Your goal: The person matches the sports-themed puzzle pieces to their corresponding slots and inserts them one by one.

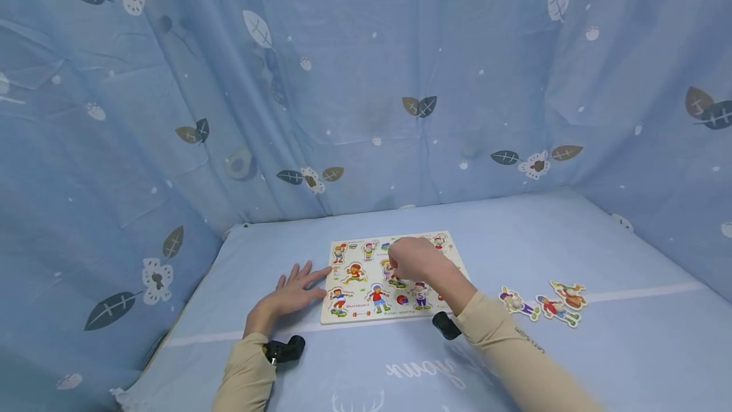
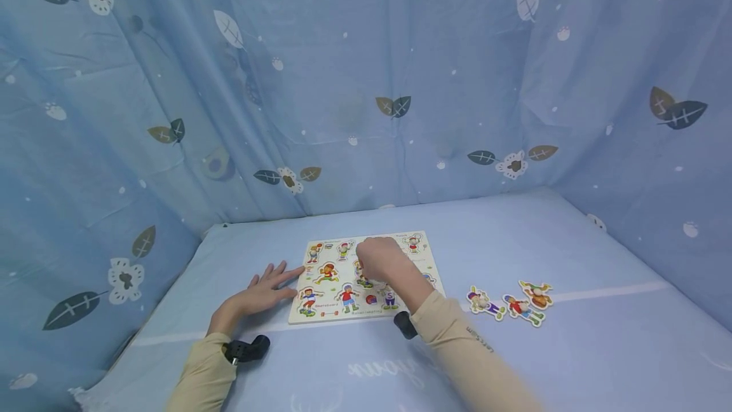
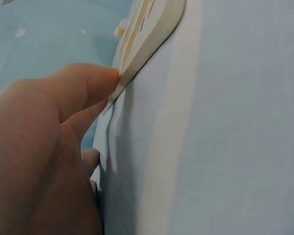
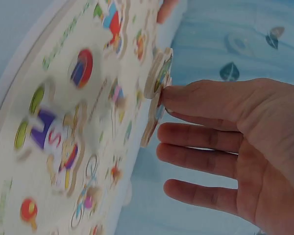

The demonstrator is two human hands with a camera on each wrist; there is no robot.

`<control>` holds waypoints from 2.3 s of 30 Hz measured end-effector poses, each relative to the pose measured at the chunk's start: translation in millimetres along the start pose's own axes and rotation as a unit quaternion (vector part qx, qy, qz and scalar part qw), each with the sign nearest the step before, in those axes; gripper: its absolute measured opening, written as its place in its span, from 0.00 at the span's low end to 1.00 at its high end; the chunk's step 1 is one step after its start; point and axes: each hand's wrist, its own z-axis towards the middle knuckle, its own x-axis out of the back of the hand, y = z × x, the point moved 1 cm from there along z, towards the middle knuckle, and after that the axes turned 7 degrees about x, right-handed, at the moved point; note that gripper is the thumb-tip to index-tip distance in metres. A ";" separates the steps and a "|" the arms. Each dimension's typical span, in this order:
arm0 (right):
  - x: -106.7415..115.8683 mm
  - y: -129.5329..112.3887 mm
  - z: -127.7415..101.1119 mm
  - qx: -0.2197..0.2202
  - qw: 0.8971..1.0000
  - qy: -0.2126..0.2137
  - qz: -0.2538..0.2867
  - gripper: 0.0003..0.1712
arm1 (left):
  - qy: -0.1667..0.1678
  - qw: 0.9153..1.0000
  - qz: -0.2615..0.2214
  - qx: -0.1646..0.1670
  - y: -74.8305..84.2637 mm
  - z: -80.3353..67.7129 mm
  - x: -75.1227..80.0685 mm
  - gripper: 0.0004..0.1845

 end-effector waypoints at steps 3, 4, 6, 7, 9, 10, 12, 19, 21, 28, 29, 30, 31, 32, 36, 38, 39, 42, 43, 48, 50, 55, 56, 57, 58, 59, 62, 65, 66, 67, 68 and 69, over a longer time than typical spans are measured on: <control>-2.3 -15.9 8.6 0.011 1.000 -0.012 -0.016 0.04 | 0.000 1.000 -0.004 -0.002 1.7 -0.4 0.0 0.32; -3.2 -21.1 11.1 0.016 0.999 -0.017 -0.023 0.04 | 0.000 1.000 -0.005 -0.002 2.1 -0.4 -0.1 0.32; -5.7 -31.7 15.7 0.028 0.999 -0.028 -0.034 0.05 | -0.002 1.000 -0.005 -0.003 2.4 -0.2 -0.3 0.32; -7.4 -36.9 17.9 0.034 0.998 -0.033 -0.038 0.06 | -0.003 1.000 -0.005 -0.004 2.7 -0.1 -0.4 0.32; -10.9 -46.8 21.4 0.051 0.997 -0.037 -0.046 0.06 | -0.004 1.000 -0.005 -0.005 3.5 0.1 -0.7 0.32; -13.4 -51.6 23.0 0.055 0.996 -0.038 -0.051 0.06 | -0.004 1.000 -0.004 -0.007 4.3 -0.1 -0.7 0.31; -18.5 -60.2 26.0 0.064 0.996 -0.039 -0.053 0.05 | -0.006 1.000 -0.003 -0.009 6.3 -0.7 -0.5 0.31; -39.8 -65.1 36.1 0.084 0.996 -0.030 -0.002 0.04 | -0.007 1.000 -0.004 -0.012 11.6 -1.1 -0.2 0.32; -44.5 -62.1 36.8 0.085 0.996 -0.023 0.026 0.03 | -0.007 1.000 -0.006 -0.013 12.1 -1.2 -1.0 0.32; -48.5 -64.3 30.0 0.098 0.993 -0.042 0.045 0.06 | -0.014 1.000 -0.004 -0.006 7.9 -3.1 -3.6 0.32; -47.8 -66.2 29.0 0.101 0.993 -0.044 0.036 0.06 | -0.013 1.000 -0.004 -0.005 7.2 -3.3 -3.3 0.32; -47.6 -68.2 28.4 0.101 0.994 -0.043 0.028 0.07 | -0.011 1.000 -0.003 -0.003 6.3 -3.3 -3.0 0.32; -46.7 -70.7 28.0 0.100 0.994 -0.042 0.021 0.07 | -0.009 1.000 -0.002 -0.002 5.5 -3.3 -2.5 0.32; -45.9 -73.3 27.8 0.097 0.994 -0.041 0.014 0.08 | -0.008 1.000 -0.001 0.000 4.5 -3.0 -2.0 0.32; -46.3 -82.6 30.9 0.083 0.996 -0.042 -0.016 0.07 | -0.010 1.000 0.004 -0.001 2.8 -1.8 0.5 0.32; -47.2 -86.3 32.7 0.079 0.996 -0.042 -0.027 0.07 | -0.010 1.000 0.008 -0.002 2.1 -1.0 1.8 0.32; -48.2 -87.7 33.6 0.079 0.996 -0.041 -0.031 0.07 | -0.009 1.000 0.010 -0.003 1.9 -1.0 2.5 0.32; -50.6 -90.1 33.8 0.078 0.996 -0.036 -0.038 0.08 | -0.007 1.000 0.014 -0.002 2.0 -1.4 4.6 0.32; -51.5 -90.4 33.5 0.076 0.996 -0.037 -0.040 0.10 | -0.006 1.000 0.014 -0.002 2.3 -1.6 5.0 0.32; -54.3 -89.3 30.1 0.066 0.996 -0.041 -0.039 0.17 | -0.010 1.000 0.003 -0.002 5.3 -3.5 4.5 0.33; -54.1 -88.5 28.8 0.060 0.997 -0.038 -0.026 0.19 | -0.009 1.000 0.002 -0.002 5.9 -3.8 3.7 0.33; -55.2 -88.7 28.7 0.050 0.998 -0.035 0.002 0.22 | -0.008 1.000 0.002 -0.004 4.1 -3.6 1.7 0.33; -55.3 -88.8 28.8 0.049 0.998 -0.035 0.003 0.22 | -0.008 1.000 0.001 -0.004 4.0 -3.6 1.6 0.33; -55.3 -89.0 28.7 0.049 0.998 -0.035 0.004 0.22 | -0.008 1.000 0.000 -0.004 4.2 -3.7 1.7 0.33; -55.2 -89.2 28.5 0.049 0.998 -0.035 0.005 0.22 | -0.008 1.000 0.000 -0.003 4.4 -3.9 1.9 0.33; -55.0 -89.4 28.2 0.051 0.998 -0.033 0.005 0.23 | -0.008 1.000 -0.001 -0.003 4.4 -3.8 2.1 0.33; -53.5 -89.6 26.5 0.063 0.998 -0.024 0.007 0.23 | -0.008 1.000 -0.002 0.001 4.8 -3.7 3.0 0.33; -49.1 -87.8 23.6 0.079 0.997 -0.011 -0.001 0.23 | -0.009 1.000 0.002 0.001 4.4 -2.9 3.4 0.33; -46.8 -86.6 22.5 0.082 0.997 -0.007 -0.001 0.23 | -0.009 1.000 0.003 0.001 4.1 -2.6 3.5 0.33; -44.7 -84.7 21.0 0.085 0.996 -0.003 -0.002 0.22 | -0.009 1.000 0.005 0.000 4.3 -2.3 3.4 0.34; -42.3 -82.6 19.3 0.086 0.996 0.001 -0.005 0.22 | -0.009 1.000 0.006 0.000 4.4 -2.0 3.3 0.34; -40.1 -80.4 17.4 0.088 0.996 0.005 -0.008 0.21 | -0.009 1.000 0.007 0.000 4.3 -1.6 3.2 0.34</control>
